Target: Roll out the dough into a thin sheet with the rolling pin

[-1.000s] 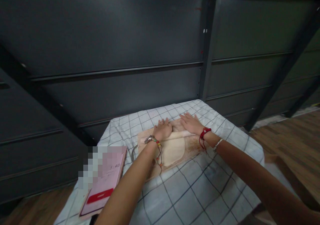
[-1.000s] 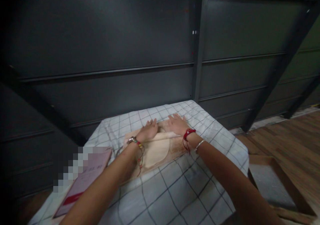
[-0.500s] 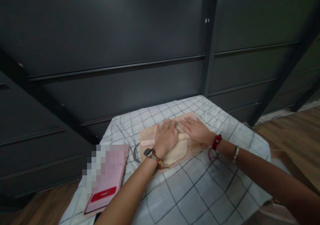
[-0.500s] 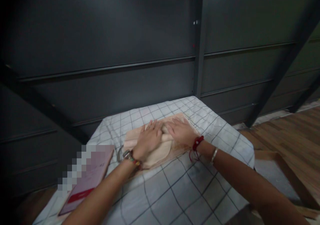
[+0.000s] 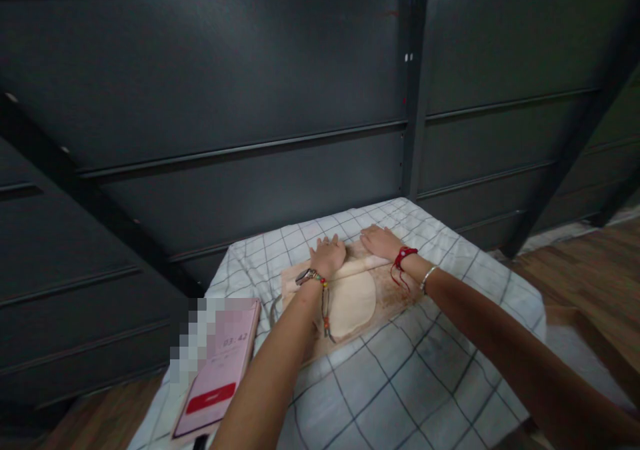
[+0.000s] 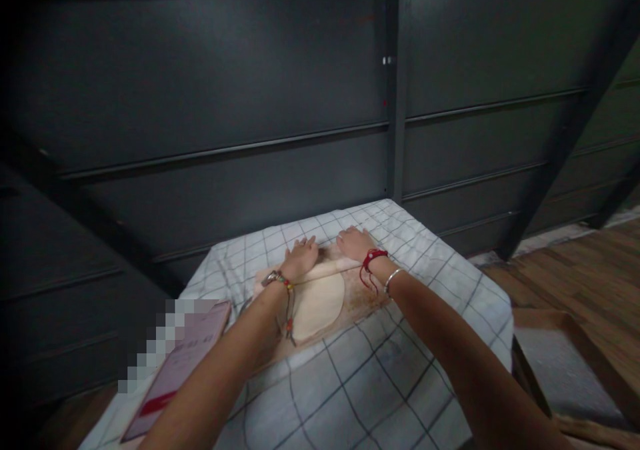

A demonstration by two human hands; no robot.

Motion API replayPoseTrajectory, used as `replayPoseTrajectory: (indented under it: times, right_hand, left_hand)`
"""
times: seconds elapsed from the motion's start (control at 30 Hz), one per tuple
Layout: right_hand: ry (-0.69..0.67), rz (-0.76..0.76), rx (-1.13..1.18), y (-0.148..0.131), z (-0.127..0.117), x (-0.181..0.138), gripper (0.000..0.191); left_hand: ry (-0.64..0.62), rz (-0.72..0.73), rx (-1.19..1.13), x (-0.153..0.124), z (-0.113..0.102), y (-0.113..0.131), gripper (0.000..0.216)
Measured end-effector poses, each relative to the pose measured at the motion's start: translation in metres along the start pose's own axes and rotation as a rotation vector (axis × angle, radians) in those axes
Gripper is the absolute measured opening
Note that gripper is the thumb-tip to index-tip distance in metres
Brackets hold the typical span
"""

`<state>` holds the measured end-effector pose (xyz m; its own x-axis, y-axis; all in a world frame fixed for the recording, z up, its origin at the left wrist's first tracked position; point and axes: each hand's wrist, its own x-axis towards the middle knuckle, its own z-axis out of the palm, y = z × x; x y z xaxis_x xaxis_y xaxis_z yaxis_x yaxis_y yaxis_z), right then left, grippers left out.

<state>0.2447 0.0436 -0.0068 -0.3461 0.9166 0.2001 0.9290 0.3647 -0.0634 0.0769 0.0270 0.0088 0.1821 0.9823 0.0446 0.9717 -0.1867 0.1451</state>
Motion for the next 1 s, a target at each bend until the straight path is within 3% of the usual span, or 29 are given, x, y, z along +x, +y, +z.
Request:
replayPoseTrajectory:
  times: [0.13, 0.3, 0.57, 0.67, 0.8, 0.9, 1.0]
  right_hand:
    - [-0.065, -0.139, -0.032, 0.0, 0.0, -0.012, 0.029]
    - [-0.054, -0.327, -0.107, -0.003, 0.001, -0.032, 0.04]
    - [0.099, -0.207, 0.03, -0.017, -0.001, -0.09, 0.048]
    - [0.159, -0.238, -0.011, -0.02, -0.001, -0.114, 0.048]
    - [0.177, -0.29, -0.104, -0.023, -0.004, -0.132, 0.037]
    - [0.153, -0.269, -0.109, -0.025, -0.009, -0.134, 0.024]
    - [0.19, -0.314, -0.157, -0.025, -0.018, -0.132, 0.022]
  left_hand:
    - [-0.045, 0.07, -0.01, -0.006, 0.002, -0.001, 0.041]
    - [-0.051, 0.091, -0.016, -0.025, 0.003, 0.005, 0.044]
    - [0.007, 0.121, -0.004, -0.09, 0.001, 0.021, 0.056]
    - [0.004, 0.172, -0.041, -0.111, -0.001, 0.022, 0.057]
    - [0.01, 0.211, -0.1, -0.125, -0.009, 0.006, 0.056]
    - [0.088, 0.161, -0.083, -0.127, -0.015, -0.015, 0.058]
    - [0.156, 0.102, -0.019, -0.124, -0.014, -0.037, 0.057]
